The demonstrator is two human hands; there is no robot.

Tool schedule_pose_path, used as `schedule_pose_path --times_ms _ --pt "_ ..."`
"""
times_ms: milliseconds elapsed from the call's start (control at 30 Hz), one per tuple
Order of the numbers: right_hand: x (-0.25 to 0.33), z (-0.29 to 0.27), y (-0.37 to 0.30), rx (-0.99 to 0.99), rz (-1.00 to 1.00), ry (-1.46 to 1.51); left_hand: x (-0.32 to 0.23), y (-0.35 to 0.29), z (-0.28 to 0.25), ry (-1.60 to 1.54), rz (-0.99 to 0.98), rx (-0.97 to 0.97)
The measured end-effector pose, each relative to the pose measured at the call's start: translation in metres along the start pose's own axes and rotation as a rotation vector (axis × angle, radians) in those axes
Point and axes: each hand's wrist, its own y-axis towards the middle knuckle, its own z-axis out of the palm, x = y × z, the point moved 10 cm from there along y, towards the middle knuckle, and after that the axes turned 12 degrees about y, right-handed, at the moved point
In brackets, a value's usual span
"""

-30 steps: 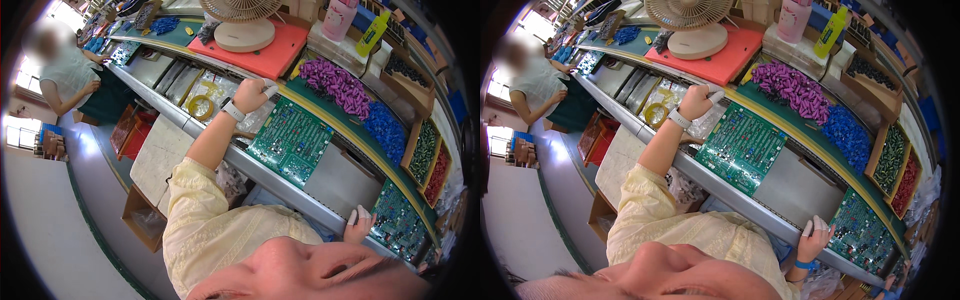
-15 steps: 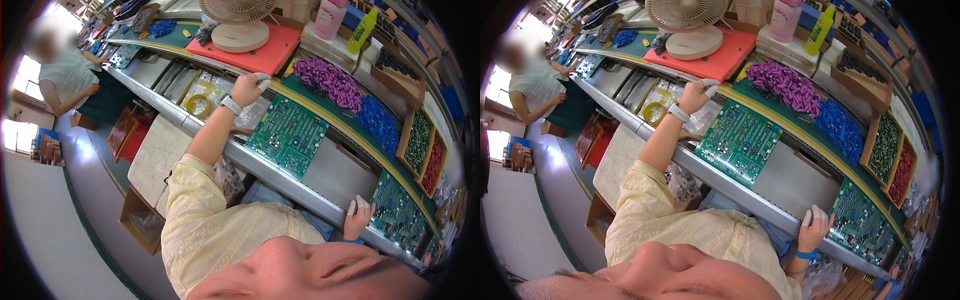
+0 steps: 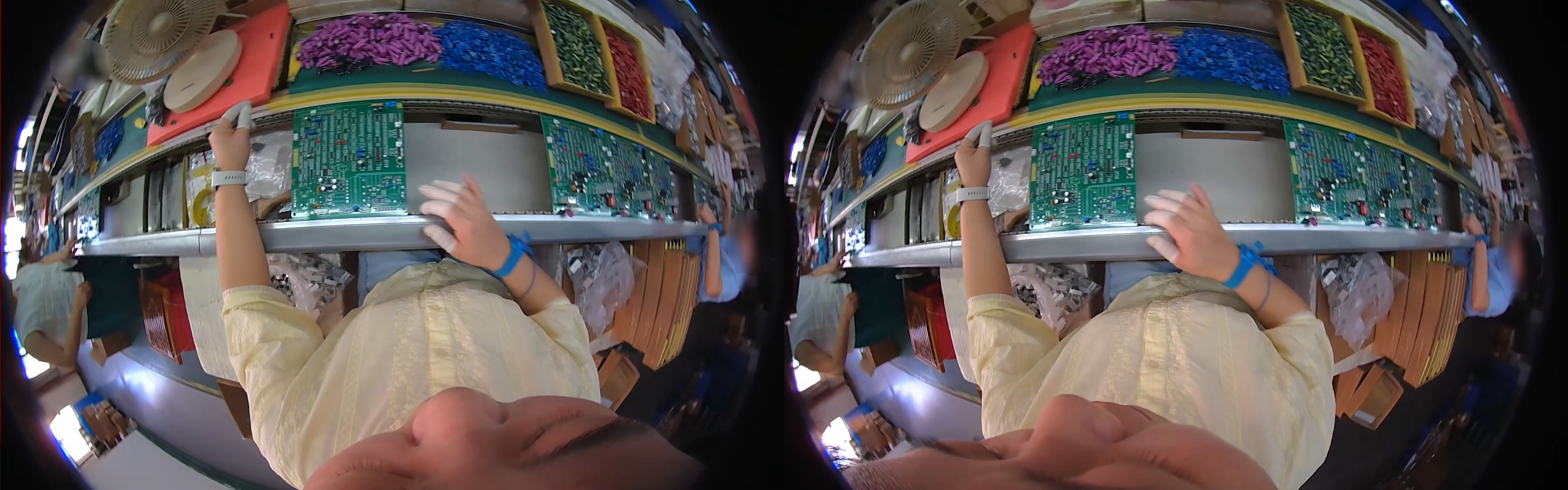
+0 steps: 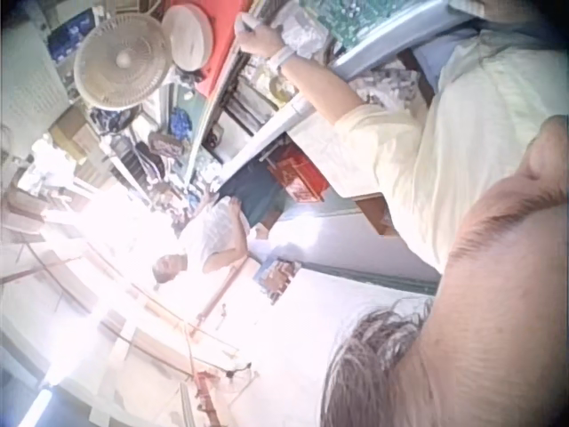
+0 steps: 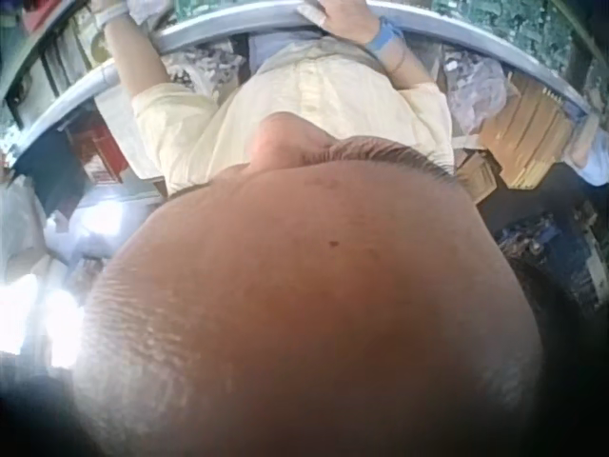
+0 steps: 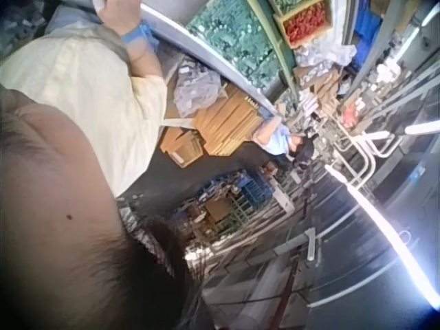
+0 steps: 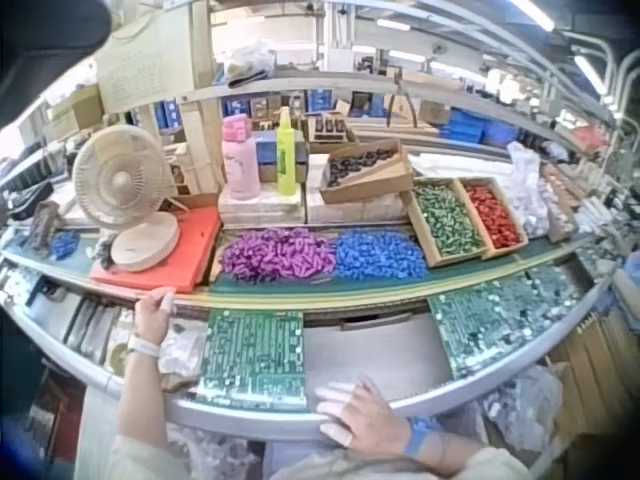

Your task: Assemble electronic components onto printed circuit boards on a production line.

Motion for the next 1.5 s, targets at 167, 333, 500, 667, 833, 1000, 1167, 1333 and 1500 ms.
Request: schedule_pose_path --times_ms 167,333,500,667,833,1000,1167,1333,1500 --pt "-0.01 0.007 -0.005 0.014 0.04 -0.087 -0.003 0.001 0.015 0.215 0.142 0.048" --pt "-0.008 -0.096 -0.063 -0.36 0.096 -0.264 0.008 0.003 -0.002 0.11 0.136 0.079" --pt "-0.053 -0.182 -0.177 -0.903 0.436 -0.284 0.003 0.0 0.009 0.1 0.064 0.112" --pt "-0.027 -0.107 -0.128 -0.346 0.228 -0.311 -0.037 -0.017 0.01 0.462 0.211 0.05" --pt "-0.055 -0.109 -0.105 -0.313 0.313 -0.427 -0.048 -0.058 -0.005 0.481 0.147 0.112" --pt "-0.066 -0.11 -0.1 -0.307 0.391 -0.51 -0.04 -0.099 0.007 0.391 -0.056 0.369" --pt "-0.068 -0.11 -0.098 -0.326 0.376 -0.536 -0.084 -0.109 0.016 0.423 0.108 0.388" --pt "-0.067 -0.117 -0.098 -0.346 0.387 -0.536 -0.08 -0.101 0.048 0.448 0.104 0.461" --pt "-0.072 -0.113 -0.096 -0.273 0.445 -0.428 -0.123 -0.039 0.059 0.532 0.325 0.214"
